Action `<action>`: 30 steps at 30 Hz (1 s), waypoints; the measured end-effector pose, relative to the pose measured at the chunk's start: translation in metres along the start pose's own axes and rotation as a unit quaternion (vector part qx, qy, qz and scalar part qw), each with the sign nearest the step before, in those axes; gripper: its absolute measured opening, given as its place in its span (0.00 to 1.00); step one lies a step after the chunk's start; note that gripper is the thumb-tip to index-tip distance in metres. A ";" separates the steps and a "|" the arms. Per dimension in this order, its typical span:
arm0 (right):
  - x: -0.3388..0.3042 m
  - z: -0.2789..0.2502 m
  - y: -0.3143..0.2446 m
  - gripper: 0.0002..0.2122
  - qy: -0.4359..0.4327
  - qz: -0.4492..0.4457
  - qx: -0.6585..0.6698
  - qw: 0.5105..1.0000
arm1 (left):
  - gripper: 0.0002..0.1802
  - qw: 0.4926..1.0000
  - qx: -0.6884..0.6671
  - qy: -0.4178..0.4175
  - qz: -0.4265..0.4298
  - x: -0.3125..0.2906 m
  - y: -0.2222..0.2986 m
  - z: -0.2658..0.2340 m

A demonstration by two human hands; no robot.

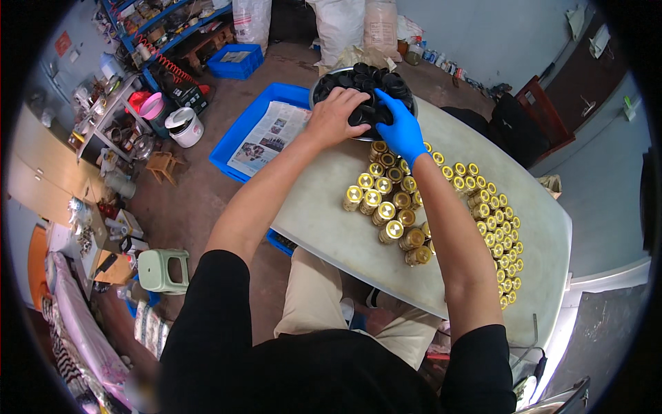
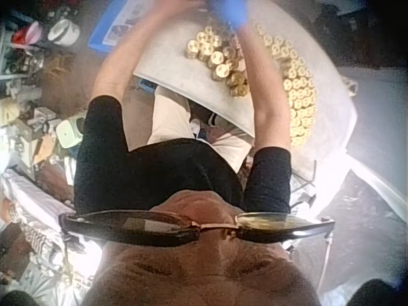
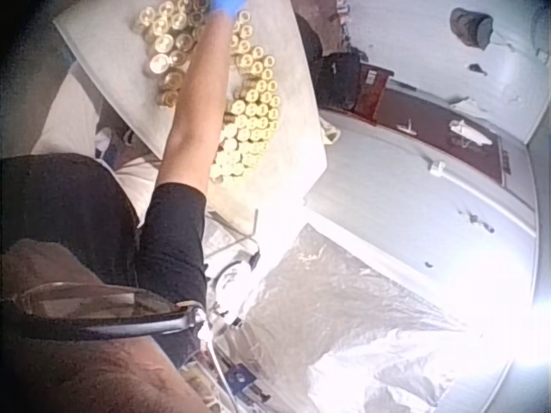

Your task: The person assembles small cylindrical metal containers by manually pressing plastic caps onto them, wearing a blue glove.

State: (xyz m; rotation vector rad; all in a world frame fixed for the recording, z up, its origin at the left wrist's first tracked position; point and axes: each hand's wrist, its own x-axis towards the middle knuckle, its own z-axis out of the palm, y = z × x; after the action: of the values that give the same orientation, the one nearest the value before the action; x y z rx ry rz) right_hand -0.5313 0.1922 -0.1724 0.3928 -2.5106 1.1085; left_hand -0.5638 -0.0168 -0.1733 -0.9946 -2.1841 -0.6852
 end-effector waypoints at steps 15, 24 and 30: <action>-0.009 0.007 0.001 0.30 0.040 0.127 0.424 0.896 | 0.26 1.000 -0.008 -0.012 -0.016 0.024 0.029 0.013; -0.017 -0.001 -0.002 0.28 0.060 0.159 0.511 0.843 | 0.28 1.000 0.017 -0.006 -0.005 0.030 0.043 0.018; -0.051 -0.044 -0.006 0.28 0.075 0.165 0.489 0.853 | 0.29 1.000 -0.014 0.007 0.008 0.036 0.095 0.017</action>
State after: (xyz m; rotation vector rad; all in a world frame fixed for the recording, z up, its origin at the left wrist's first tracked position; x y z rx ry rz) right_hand -0.4739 0.2271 -0.1632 0.0975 -1.7144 2.4120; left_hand -0.5122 0.0663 -0.1402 -1.0169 -2.1570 -0.7141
